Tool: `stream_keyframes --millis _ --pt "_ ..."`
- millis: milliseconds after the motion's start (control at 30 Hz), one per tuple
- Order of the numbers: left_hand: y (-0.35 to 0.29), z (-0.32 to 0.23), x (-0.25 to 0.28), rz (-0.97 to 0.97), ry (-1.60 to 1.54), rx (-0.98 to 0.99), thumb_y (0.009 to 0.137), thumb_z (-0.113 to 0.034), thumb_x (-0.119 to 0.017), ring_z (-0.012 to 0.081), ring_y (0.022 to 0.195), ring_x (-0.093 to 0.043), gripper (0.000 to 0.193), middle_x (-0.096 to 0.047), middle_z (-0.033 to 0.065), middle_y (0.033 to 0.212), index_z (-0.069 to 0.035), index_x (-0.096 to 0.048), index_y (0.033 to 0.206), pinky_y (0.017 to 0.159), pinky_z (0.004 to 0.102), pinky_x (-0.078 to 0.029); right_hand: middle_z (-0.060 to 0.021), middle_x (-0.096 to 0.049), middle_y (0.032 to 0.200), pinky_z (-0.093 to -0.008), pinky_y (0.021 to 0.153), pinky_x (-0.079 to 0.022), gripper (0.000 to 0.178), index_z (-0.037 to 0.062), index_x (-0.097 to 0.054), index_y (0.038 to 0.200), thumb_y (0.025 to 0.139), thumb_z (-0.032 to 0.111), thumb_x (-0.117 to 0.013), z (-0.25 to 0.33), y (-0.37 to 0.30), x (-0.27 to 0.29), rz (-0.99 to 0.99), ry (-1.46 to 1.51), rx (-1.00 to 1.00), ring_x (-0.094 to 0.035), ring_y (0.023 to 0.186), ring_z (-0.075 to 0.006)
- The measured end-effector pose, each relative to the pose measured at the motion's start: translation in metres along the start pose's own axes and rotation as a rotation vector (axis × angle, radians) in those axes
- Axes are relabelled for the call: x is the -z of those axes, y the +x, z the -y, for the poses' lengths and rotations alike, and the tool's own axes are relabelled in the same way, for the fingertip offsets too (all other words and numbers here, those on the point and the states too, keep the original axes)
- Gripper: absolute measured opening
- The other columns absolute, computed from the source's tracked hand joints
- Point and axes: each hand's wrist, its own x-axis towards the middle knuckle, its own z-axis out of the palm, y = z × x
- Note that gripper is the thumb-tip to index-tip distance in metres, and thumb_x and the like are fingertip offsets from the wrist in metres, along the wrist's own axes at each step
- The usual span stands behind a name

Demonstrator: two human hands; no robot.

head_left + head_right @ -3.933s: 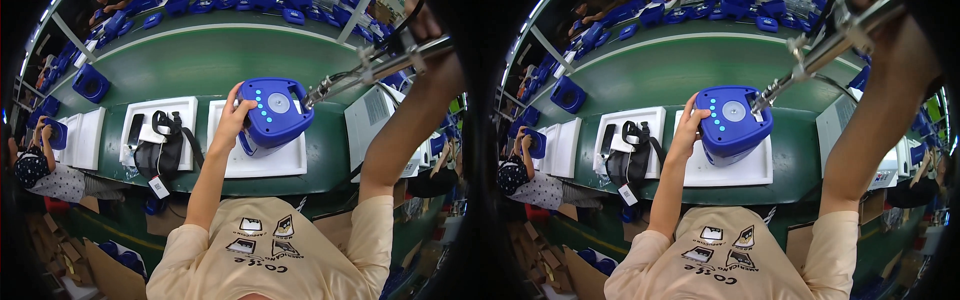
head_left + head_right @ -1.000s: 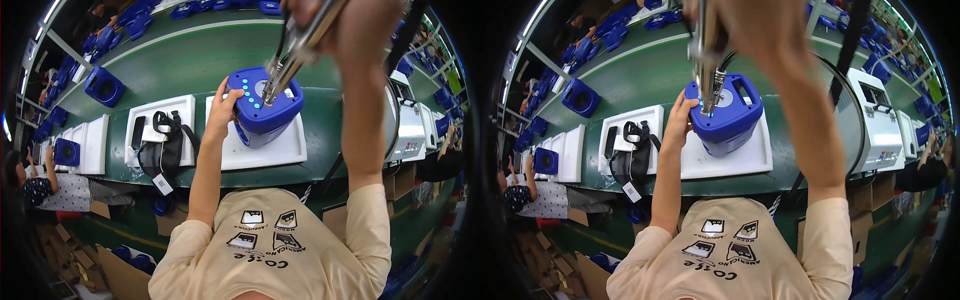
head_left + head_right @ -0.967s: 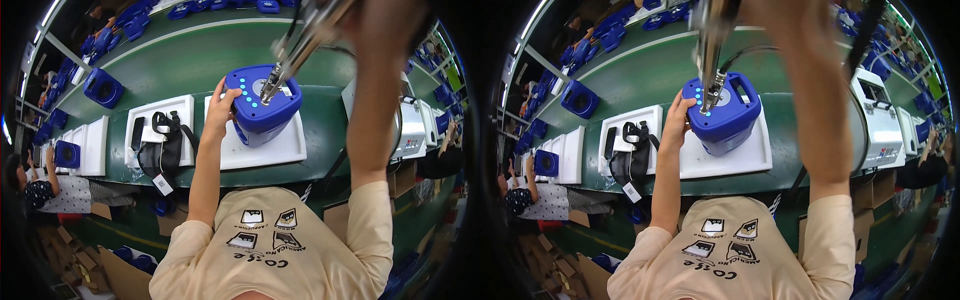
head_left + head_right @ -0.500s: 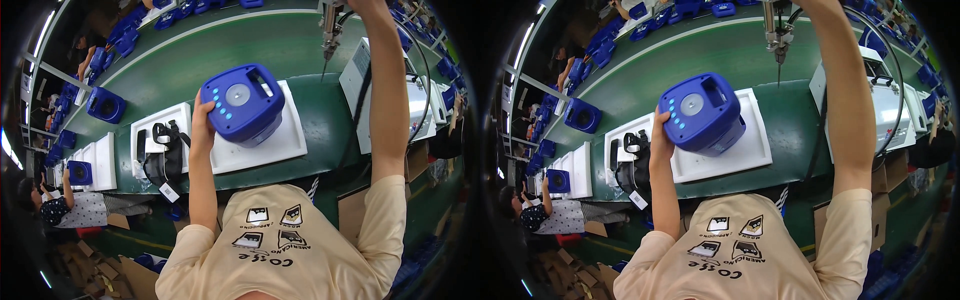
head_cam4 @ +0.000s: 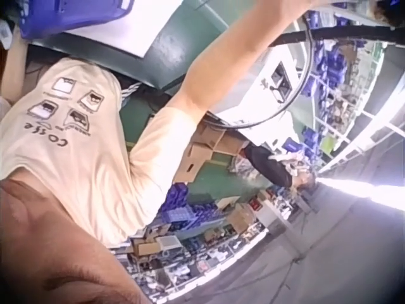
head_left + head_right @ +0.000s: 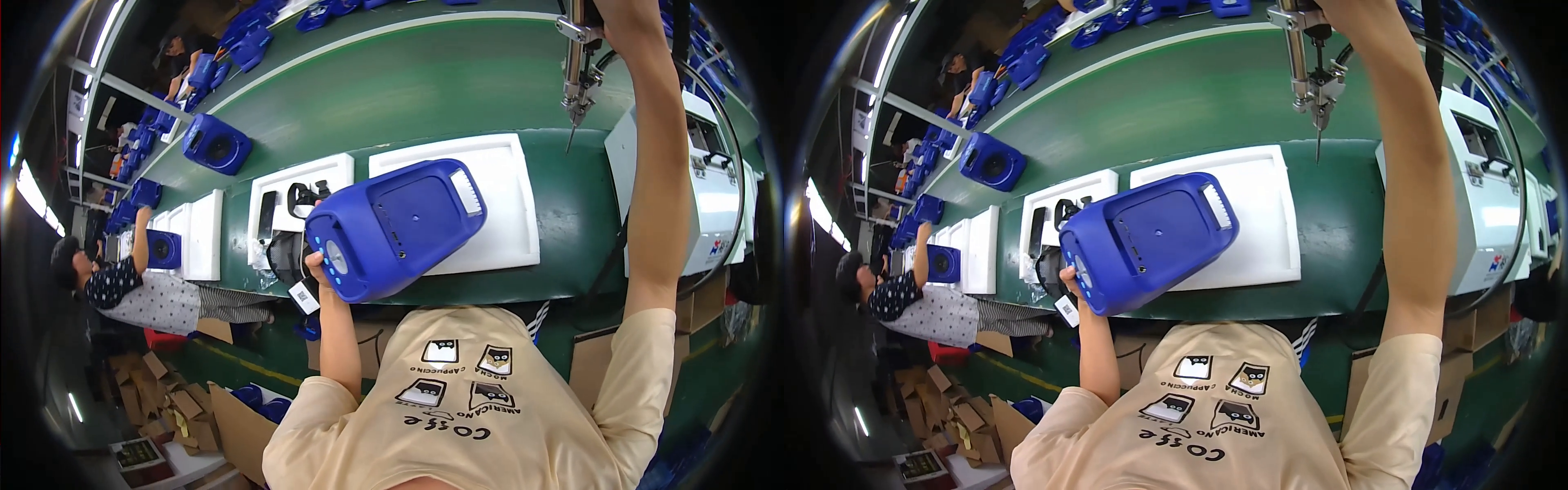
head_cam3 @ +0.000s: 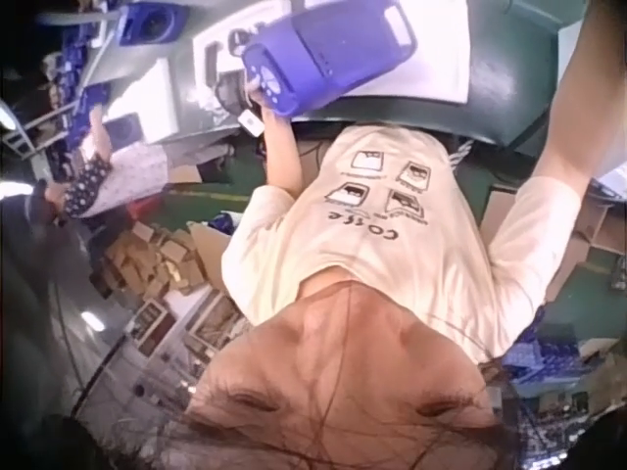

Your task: The person assembles blue electronic devices by tightening screws into them using a suspended electric screwdriver.

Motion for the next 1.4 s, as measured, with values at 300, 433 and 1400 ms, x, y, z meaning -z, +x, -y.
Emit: stream_keyframes --millis 300,433,1400 --pt "0.006 -0.028 -0.030 0.067 0.356 0.111 0.074 -0.021 -0.077 0.0295 0.136 -0.054 0.102 -0.049 0.0150 0.151 -0.008 -0.028 0.162 0.114 0.0426 -0.046 0.0002 -0.059 0.072 -0.0293 0.062 -0.040 0.025 0.0006 -0.069 0.092 0.097 0.024 -0.063 0.006 0.002 0.004 -0.030 -0.048 -0.055 -0.053 0.066 -0.0107" --pt "0.027 -0.025 -0.084 0.099 0.447 0.069 0.078 -0.016 -0.077 0.0250 0.135 -0.055 0.094 -0.052 0.0133 0.149 -0.008 -0.033 0.161 0.113 0.0402 -0.046 0.0009 -0.056 0.073 -0.0285 0.064 -0.040 0.026 -0.0006 -0.067 0.092 0.098 0.024 -0.064 -0.003 0.008 0.021 -0.050 -0.052 0.028 -0.051 0.070 -0.0089" --pt "0.391 0.066 -0.156 -0.390 0.231 0.112 0.084 -0.024 -0.082 0.0532 0.117 -0.059 0.109 -0.033 0.0258 0.153 -0.036 -0.004 0.159 0.083 0.0672 -0.058 0.0004 -0.056 0.074 -0.0241 0.052 -0.044 0.030 0.0103 -0.070 0.115 0.101 0.036 -0.062 -0.053 0.003 0.003 0.112 -0.062 0.192 -0.053 0.058 -0.0074"
